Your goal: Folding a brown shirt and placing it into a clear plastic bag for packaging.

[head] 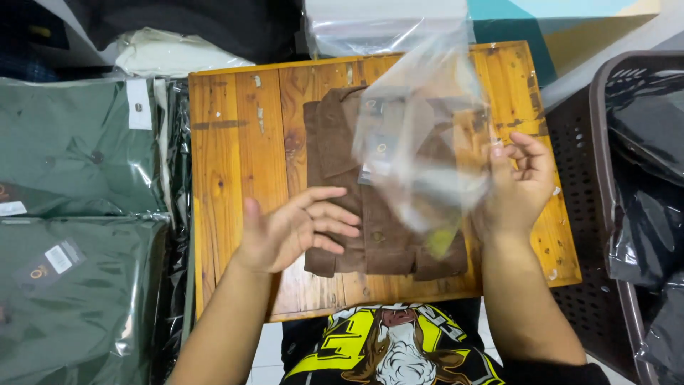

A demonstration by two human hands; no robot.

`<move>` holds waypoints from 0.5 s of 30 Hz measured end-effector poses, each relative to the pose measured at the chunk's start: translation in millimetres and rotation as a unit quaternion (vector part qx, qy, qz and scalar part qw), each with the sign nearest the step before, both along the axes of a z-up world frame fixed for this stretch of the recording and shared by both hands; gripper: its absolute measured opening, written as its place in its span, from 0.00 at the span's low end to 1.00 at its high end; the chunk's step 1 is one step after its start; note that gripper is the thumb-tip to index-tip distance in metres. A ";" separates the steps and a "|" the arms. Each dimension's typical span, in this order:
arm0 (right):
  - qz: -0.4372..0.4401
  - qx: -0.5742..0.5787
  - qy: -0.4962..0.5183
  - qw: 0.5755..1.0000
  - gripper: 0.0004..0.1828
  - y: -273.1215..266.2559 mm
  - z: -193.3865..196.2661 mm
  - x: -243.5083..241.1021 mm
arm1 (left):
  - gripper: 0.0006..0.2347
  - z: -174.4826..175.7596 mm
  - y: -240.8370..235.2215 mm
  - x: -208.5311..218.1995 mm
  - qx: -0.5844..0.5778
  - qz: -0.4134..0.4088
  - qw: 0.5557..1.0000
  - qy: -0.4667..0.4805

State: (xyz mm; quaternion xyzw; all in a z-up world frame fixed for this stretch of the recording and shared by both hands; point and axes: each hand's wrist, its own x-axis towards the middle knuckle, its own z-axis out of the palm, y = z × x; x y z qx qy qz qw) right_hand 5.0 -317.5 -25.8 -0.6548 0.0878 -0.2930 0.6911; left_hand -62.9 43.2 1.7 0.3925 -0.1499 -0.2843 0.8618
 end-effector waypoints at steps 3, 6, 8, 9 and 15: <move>0.051 0.021 0.073 0.996 0.14 10.1 4.5 -24.0 | 0.58 -5.2 -23.0 -4.8 0.100 0.005 0.993 -0.058; 0.068 -0.021 0.038 0.997 0.18 25.1 12.4 -41.4 | 0.59 47.5 -39.9 -21.7 0.290 0.075 0.933 -0.201; 0.077 -0.053 0.014 0.996 0.22 36.1 18.3 -54.4 | 0.58 67.3 -64.8 -28.8 0.376 0.134 0.871 -0.285; 0.090 -0.086 -0.009 0.992 0.26 42.4 21.3 -61.2 | 0.57 77.1 -76.5 -33.3 0.453 0.194 0.791 -0.361; 0.196 -0.070 0.013 0.978 0.27 65.0 27.0 -73.8 | 0.31 88.3 -106.9 -16.7 0.381 0.402 0.780 -0.292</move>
